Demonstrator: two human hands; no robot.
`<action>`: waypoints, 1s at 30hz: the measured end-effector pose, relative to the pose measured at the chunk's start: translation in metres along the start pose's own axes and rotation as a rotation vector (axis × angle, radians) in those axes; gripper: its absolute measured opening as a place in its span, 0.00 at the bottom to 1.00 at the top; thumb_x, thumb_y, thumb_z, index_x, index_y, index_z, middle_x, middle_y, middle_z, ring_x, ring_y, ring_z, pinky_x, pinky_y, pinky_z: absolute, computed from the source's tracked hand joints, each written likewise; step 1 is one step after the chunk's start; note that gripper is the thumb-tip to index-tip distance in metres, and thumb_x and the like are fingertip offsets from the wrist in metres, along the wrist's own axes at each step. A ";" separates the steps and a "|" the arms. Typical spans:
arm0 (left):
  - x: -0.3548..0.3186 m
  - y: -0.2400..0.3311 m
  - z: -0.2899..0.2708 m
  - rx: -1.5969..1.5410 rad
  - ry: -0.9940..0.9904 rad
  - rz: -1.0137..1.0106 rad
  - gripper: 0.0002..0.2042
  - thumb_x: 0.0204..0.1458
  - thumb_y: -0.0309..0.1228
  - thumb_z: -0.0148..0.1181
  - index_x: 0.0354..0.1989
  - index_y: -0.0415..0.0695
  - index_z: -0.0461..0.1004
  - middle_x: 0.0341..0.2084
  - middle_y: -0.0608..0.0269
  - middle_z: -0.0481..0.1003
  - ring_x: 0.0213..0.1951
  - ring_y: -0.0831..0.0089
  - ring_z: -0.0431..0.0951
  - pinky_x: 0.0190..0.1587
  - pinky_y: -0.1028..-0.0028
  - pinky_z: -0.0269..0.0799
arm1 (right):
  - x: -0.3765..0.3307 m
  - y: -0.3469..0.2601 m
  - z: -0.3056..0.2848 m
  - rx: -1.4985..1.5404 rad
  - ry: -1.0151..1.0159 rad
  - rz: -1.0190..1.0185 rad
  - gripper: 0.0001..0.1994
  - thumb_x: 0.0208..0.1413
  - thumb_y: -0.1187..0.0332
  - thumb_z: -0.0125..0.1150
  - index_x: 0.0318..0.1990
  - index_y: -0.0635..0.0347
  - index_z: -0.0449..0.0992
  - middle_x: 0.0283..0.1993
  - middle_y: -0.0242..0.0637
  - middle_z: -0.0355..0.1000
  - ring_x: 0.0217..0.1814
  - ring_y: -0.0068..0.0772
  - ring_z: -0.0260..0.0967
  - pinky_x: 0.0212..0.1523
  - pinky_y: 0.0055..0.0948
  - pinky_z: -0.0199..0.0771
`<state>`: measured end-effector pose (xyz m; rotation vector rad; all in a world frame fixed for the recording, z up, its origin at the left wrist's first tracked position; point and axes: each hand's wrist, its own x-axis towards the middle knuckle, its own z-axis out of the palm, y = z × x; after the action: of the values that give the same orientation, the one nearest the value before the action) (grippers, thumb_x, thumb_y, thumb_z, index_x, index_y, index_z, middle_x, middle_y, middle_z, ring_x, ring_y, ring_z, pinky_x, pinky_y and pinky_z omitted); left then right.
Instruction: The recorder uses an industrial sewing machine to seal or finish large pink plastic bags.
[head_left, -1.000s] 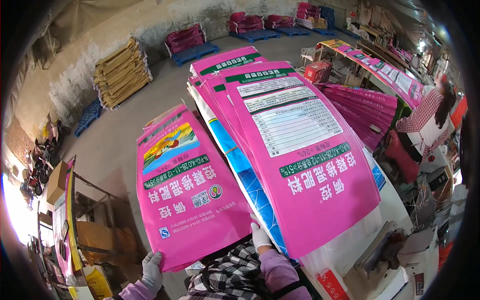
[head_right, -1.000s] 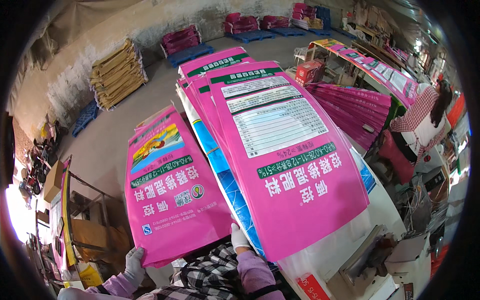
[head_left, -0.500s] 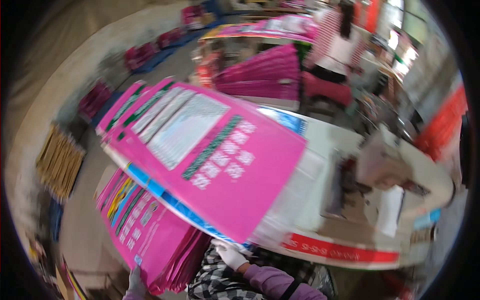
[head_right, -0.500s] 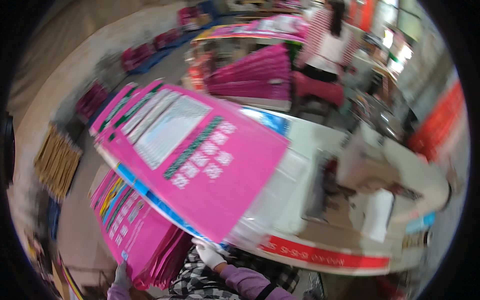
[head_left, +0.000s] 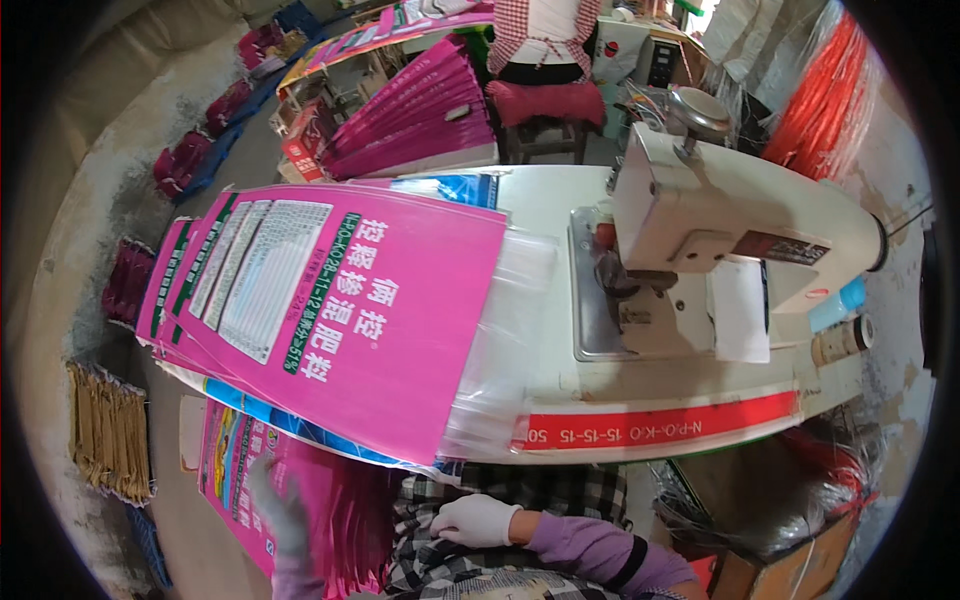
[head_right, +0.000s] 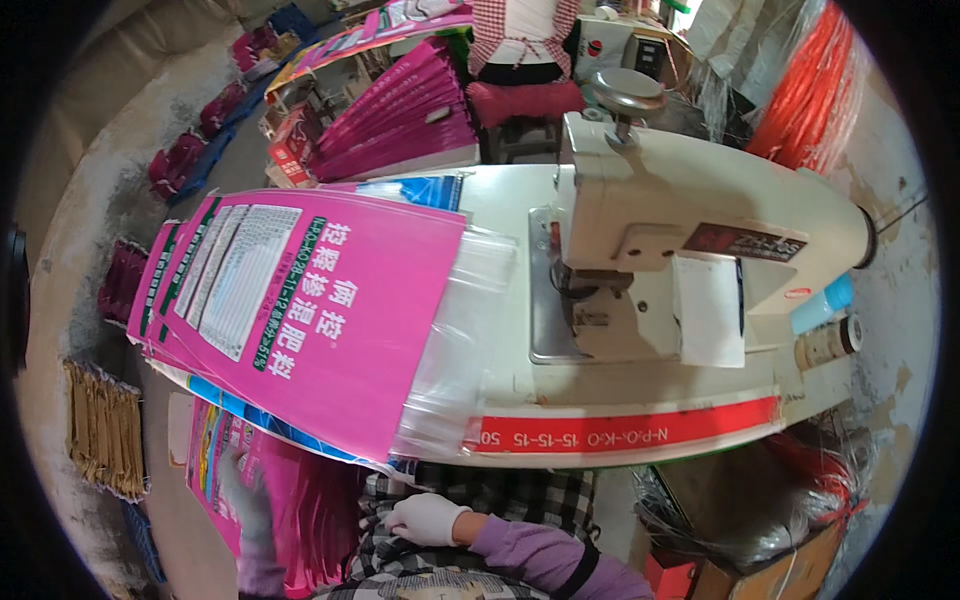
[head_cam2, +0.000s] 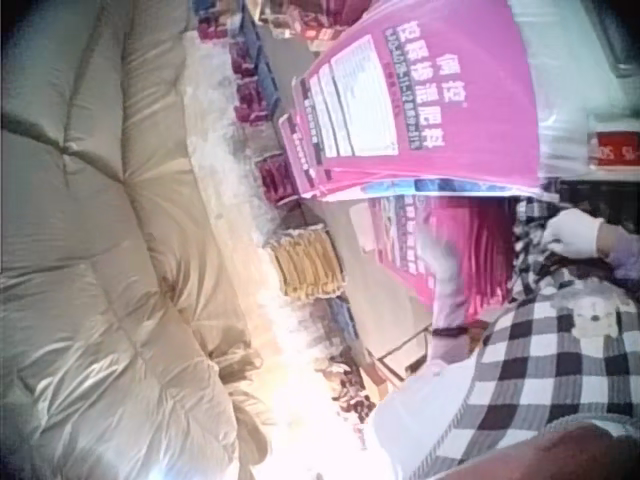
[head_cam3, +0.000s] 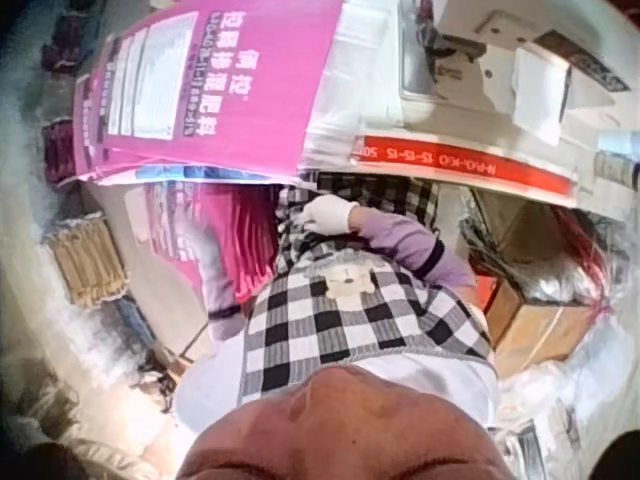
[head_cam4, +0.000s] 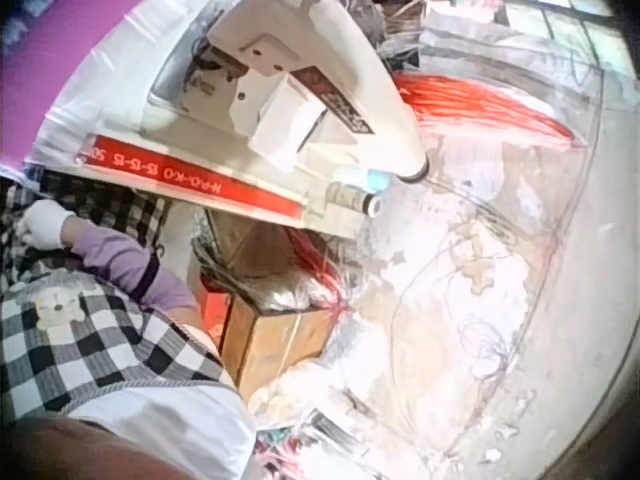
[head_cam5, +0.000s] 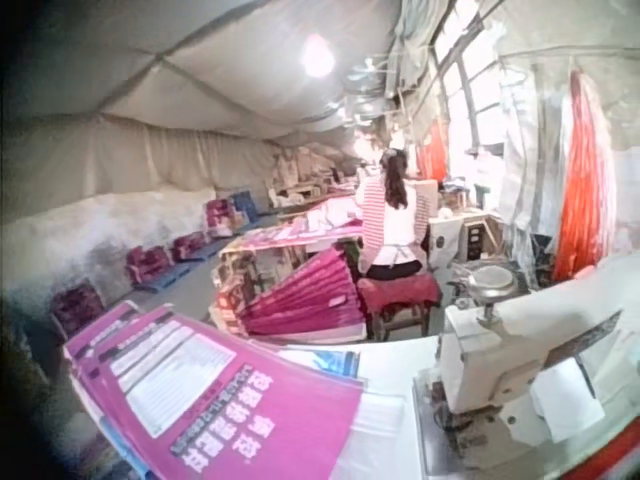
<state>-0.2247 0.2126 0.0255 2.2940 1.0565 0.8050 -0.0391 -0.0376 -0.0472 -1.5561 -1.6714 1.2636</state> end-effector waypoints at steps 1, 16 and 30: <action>0.025 0.096 0.034 0.145 -0.220 0.418 0.27 0.40 0.27 0.71 0.51 0.40 0.70 0.46 0.53 0.72 0.47 0.56 0.72 0.51 0.60 0.68 | -0.002 -0.001 0.002 0.034 0.010 -0.040 0.12 0.58 0.64 0.53 0.47 0.50 0.77 0.43 0.39 0.75 0.44 0.47 0.73 0.46 0.41 0.74; 0.073 0.181 0.172 -0.393 -0.726 0.492 0.07 0.53 0.24 0.58 0.40 0.38 0.77 0.29 0.61 0.75 0.31 0.74 0.75 0.35 0.72 0.71 | -0.058 -0.011 -0.146 0.260 0.901 0.270 0.21 0.62 0.54 0.51 0.45 0.65 0.78 0.41 0.54 0.75 0.45 0.52 0.74 0.46 0.39 0.71; 0.058 0.173 0.169 -0.312 -0.591 0.545 0.09 0.57 0.28 0.59 0.42 0.38 0.76 0.28 0.65 0.75 0.29 0.79 0.73 0.31 0.74 0.67 | -0.030 -0.008 -0.101 -0.086 1.199 0.350 0.20 0.58 0.50 0.54 0.37 0.60 0.78 0.32 0.51 0.74 0.36 0.55 0.72 0.40 0.43 0.70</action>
<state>0.0088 0.1278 0.0333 2.3294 0.0387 0.3824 0.0504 -0.0373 0.0091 -2.0682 -0.6839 0.1817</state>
